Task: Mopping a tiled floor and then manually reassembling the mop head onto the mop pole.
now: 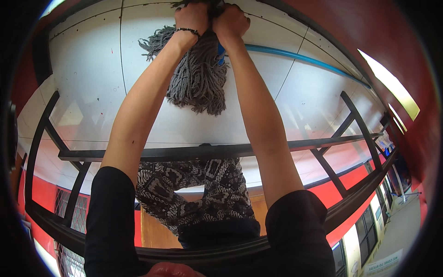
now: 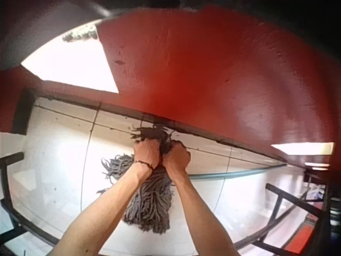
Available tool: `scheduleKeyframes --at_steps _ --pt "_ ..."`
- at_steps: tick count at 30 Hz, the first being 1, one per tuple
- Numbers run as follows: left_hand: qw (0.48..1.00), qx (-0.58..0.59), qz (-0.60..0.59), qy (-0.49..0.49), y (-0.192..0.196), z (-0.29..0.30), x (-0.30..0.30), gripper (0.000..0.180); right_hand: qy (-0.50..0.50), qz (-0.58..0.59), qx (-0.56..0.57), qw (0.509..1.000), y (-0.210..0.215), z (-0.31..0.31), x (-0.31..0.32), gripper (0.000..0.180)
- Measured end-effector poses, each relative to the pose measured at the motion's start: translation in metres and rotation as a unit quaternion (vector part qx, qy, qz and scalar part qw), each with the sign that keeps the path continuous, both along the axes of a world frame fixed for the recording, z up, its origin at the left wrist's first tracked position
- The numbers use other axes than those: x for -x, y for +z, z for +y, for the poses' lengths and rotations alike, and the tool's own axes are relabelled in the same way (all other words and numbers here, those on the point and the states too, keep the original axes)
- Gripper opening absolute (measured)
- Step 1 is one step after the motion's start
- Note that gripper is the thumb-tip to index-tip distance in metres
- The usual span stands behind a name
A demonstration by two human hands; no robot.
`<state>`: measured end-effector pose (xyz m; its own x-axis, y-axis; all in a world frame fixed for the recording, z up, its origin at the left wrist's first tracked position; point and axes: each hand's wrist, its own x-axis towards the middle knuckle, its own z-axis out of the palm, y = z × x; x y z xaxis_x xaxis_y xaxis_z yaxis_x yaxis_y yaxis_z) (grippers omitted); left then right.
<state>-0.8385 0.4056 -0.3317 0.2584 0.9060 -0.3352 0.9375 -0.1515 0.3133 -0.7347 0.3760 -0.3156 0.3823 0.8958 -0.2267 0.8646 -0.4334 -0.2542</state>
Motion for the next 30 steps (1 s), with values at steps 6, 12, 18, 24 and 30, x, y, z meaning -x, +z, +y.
scheduleKeyframes --at_steps 6,12,18,24,30 --pt "0.998 -0.067 0.006 0.010 -0.003 0.023 -0.012 0.024 -0.085 0.027 -0.098 0.991 -0.011 0.010 0.002 0.022" --pt "0.992 -0.121 -0.009 0.046 -0.021 0.031 -0.036 0.027 -0.216 -0.028 -0.077 0.973 -0.021 0.025 -0.003 0.029" --pt "0.993 -0.095 0.022 0.062 -0.013 0.035 -0.011 0.027 -0.212 0.063 -0.047 0.974 -0.019 0.035 0.007 0.030" --pt "0.984 -0.047 -0.073 0.159 0.006 0.015 0.047 0.024 0.025 -0.002 -0.039 0.999 -0.018 0.034 0.044 0.033" --pt "0.997 -0.040 -0.061 0.016 0.007 0.014 -0.019 0.026 -0.080 -0.078 -0.056 0.992 -0.033 0.022 -0.023 0.028"
